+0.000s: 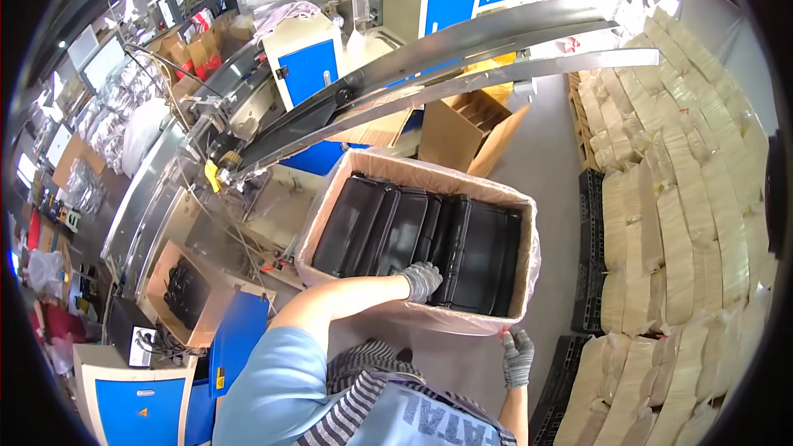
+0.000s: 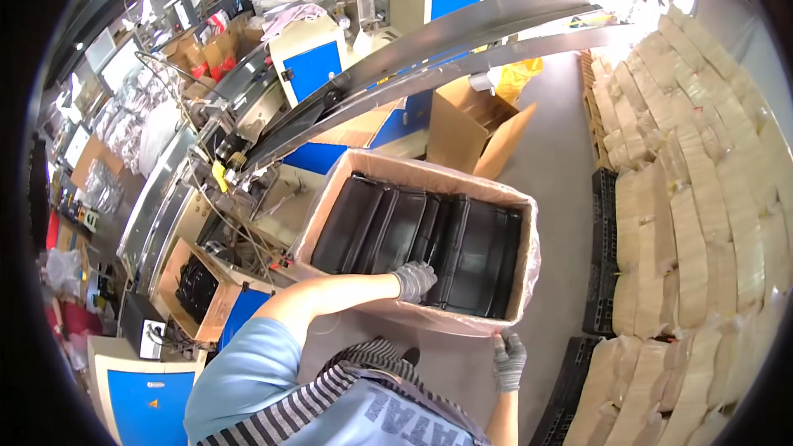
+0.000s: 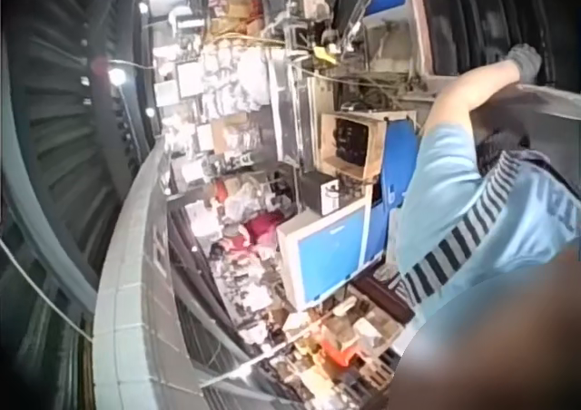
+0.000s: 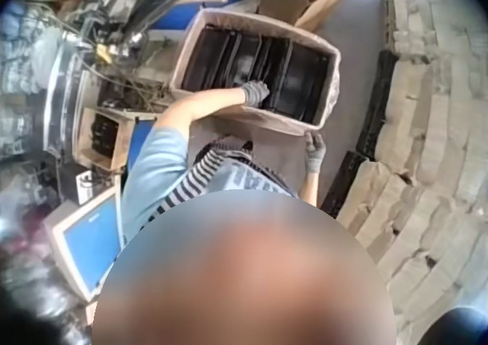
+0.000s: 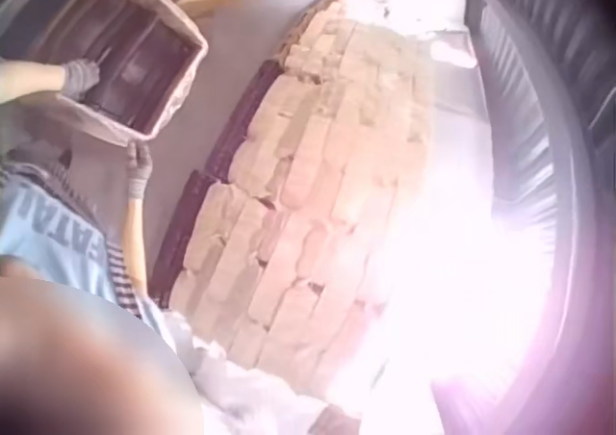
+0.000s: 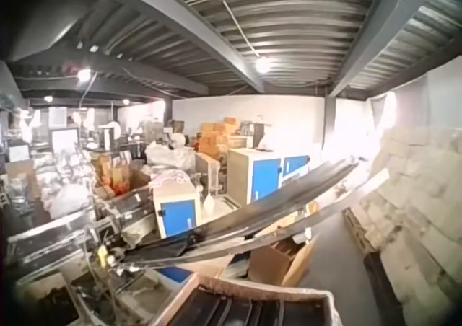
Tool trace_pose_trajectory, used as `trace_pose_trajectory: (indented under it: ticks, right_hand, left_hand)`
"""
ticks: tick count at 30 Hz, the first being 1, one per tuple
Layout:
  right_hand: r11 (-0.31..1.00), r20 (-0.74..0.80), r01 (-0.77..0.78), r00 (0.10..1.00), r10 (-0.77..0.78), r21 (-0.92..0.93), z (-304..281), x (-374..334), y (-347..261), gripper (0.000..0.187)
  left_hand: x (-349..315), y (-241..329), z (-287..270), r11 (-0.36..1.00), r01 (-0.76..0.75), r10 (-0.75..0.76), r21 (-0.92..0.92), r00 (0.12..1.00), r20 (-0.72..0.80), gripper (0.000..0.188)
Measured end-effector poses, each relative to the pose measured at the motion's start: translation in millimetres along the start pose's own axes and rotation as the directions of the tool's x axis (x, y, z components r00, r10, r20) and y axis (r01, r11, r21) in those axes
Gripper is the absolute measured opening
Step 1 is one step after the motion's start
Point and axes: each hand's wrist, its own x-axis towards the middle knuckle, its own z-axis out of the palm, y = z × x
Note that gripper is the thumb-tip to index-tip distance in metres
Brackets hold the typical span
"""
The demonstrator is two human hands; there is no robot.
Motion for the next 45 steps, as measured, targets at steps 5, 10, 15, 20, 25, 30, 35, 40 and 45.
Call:
trace_pose_trajectory:
  ticks: [5,10,15,20,25,30,35,40,45]
  right_hand:
    - [0.985,-0.091,0.171,0.981,-0.171,-0.009,32,-6,-50,0.007]
    - [0.728,-0.035,0.634,0.748,-0.663,-0.262,131,8,-191,0.028]
    - [0.578,-0.03,0.754,0.6,-0.799,-0.311,200,20,-302,0.032]
    - [0.481,-0.034,0.766,0.518,-0.855,-0.427,263,77,-392,0.027]
    - [0.518,0.103,0.527,0.761,-0.641,-0.673,300,159,-413,0.025]
    - [0.323,0.297,0.402,0.896,-0.33,-0.857,328,197,-415,0.022]
    - [0.349,0.233,0.305,0.944,-0.234,-0.886,337,246,-377,0.029]
    - [0.518,0.13,0.169,0.985,-0.112,-0.838,367,209,-388,0.027]
    - [0.464,0.111,0.192,0.974,-0.196,-0.865,360,213,-378,0.026]
  left_hand:
    - [-35,-3,-78,0.96,0.067,-0.163,-0.27,0.922,-0.351,0.044]
    - [-125,-7,-166,0.781,-0.152,-0.34,-0.606,0.71,-0.617,0.041]
    - [-214,-48,-258,0.76,-0.244,-0.427,-0.602,0.51,-0.747,0.03]
    - [-228,-141,-344,0.723,-0.293,-0.461,-0.626,0.469,-0.753,0.039]
    - [-162,-230,-357,0.906,0.043,-0.347,-0.421,0.644,-0.682,0.034]
    - [-118,-290,-306,0.726,0.044,-0.381,-0.686,0.856,-0.348,0.015]
    - [-139,-249,-309,0.936,0.262,-0.35,-0.234,0.754,-0.556,0.029]
    - [-160,-286,-278,0.978,0.071,-0.188,-0.198,0.719,-0.669,0.027]
    - [-191,-270,-236,0.955,-0.17,-0.15,-0.244,0.436,-0.888,0.016]
